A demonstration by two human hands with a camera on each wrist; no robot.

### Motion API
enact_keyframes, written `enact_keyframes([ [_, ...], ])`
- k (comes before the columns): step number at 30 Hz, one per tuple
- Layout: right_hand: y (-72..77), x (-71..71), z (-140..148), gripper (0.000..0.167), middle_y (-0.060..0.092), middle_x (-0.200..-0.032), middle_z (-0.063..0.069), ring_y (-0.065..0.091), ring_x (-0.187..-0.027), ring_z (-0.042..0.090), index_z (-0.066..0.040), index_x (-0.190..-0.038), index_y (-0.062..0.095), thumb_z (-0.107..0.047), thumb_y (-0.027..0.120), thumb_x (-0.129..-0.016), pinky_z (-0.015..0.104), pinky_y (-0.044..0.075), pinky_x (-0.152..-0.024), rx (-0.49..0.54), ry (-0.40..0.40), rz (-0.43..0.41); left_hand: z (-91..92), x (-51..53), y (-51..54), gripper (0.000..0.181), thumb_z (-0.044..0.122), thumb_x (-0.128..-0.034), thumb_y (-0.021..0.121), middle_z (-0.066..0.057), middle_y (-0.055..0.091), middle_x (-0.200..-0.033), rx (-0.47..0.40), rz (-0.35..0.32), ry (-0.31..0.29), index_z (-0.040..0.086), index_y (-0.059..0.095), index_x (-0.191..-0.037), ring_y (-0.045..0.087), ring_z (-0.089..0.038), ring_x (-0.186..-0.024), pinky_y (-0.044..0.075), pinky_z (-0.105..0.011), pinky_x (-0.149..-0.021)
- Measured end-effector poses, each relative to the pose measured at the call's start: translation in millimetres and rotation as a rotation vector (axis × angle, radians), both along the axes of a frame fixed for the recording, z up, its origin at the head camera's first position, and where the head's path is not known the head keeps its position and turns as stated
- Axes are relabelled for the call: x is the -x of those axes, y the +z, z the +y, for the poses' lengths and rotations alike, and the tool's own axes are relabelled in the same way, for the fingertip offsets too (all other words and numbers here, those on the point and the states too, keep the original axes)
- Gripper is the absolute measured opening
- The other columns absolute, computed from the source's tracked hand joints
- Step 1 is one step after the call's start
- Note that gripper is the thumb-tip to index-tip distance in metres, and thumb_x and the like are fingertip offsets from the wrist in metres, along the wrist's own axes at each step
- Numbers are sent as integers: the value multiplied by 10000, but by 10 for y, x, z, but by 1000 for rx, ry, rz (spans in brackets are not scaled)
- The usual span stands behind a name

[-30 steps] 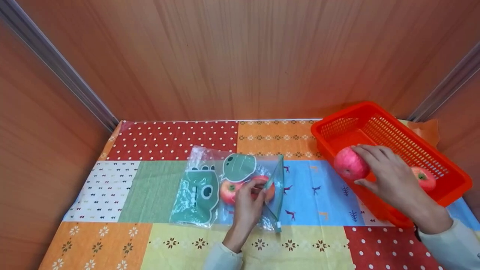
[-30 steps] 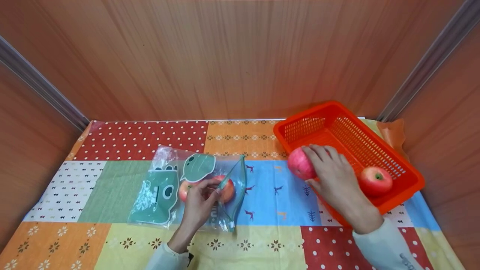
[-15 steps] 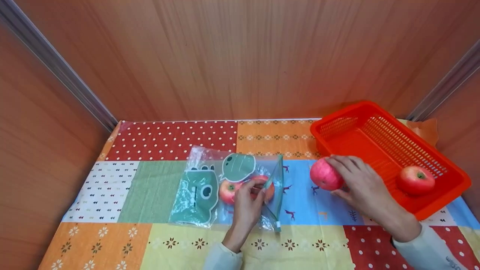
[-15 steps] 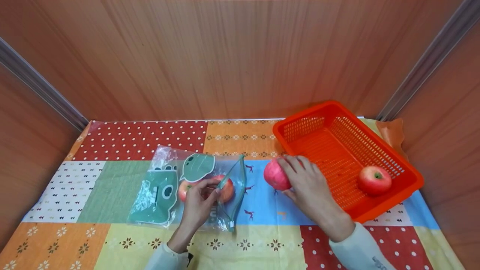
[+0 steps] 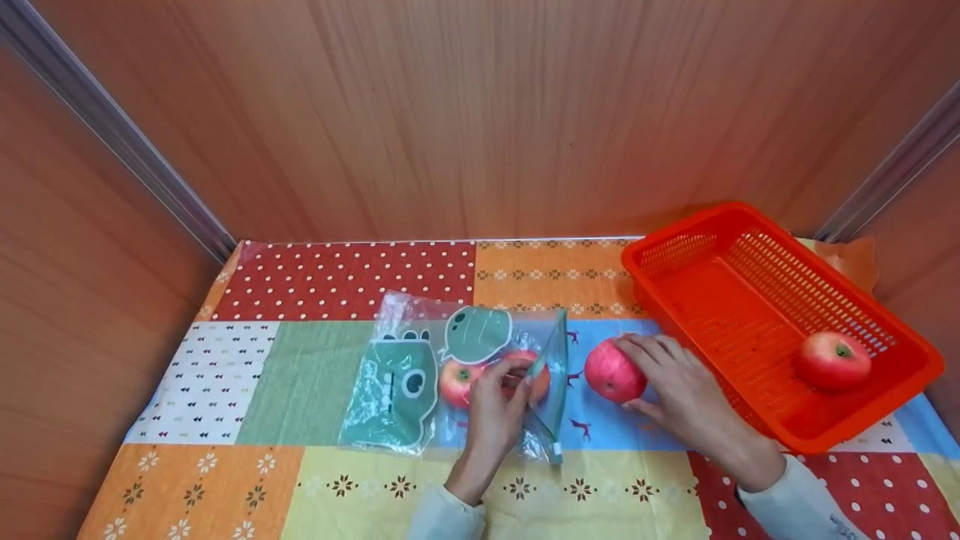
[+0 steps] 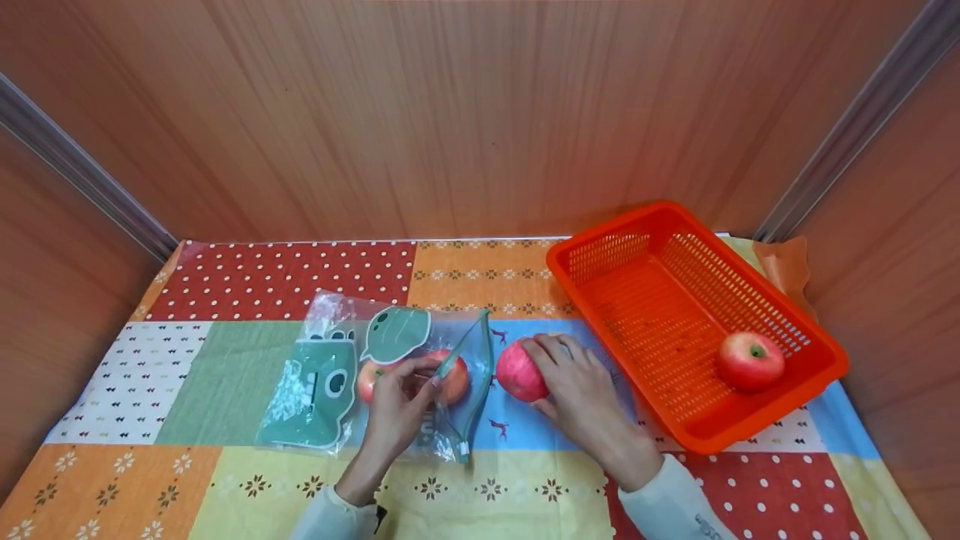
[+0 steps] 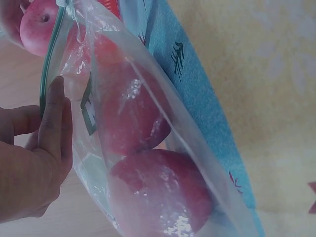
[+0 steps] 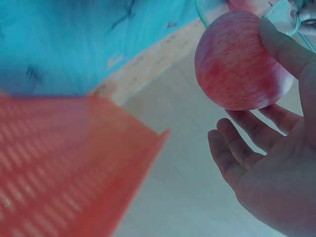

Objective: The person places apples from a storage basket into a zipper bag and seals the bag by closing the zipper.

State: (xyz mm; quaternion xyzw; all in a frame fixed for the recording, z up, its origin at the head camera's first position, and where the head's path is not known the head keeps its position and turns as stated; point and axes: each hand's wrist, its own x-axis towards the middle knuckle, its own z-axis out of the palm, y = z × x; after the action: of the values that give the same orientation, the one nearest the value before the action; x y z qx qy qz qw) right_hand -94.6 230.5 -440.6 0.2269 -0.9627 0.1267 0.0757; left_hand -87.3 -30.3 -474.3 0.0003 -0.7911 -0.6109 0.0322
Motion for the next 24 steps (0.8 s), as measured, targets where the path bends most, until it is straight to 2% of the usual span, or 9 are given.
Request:
enact_keyframes([
  [9, -153, 2, -166, 909, 622, -1424, 125, 547, -1316, 358, -114, -1481, 588, -207, 1013, -683, 628, 509, -1049, 61, 5, -35, 9, 12, -35, 246, -78, -938, 722, -57, 765, -1047, 2, 54, 1, 46, 773, -1145, 701, -179, -908, 594, -277, -831],
  [24, -316, 4, -323, 905, 632, -1417, 121, 561, -1293, 344, -114, -1479, 591, -193, 1014, -683, 603, 521, -1039, 135, 14, -93, -9, 9, -32, 257, -70, -940, 726, -60, 768, -1076, 2, 45, -6, 50, 769, -1163, 704, -186, -924, 594, -278, -847],
])
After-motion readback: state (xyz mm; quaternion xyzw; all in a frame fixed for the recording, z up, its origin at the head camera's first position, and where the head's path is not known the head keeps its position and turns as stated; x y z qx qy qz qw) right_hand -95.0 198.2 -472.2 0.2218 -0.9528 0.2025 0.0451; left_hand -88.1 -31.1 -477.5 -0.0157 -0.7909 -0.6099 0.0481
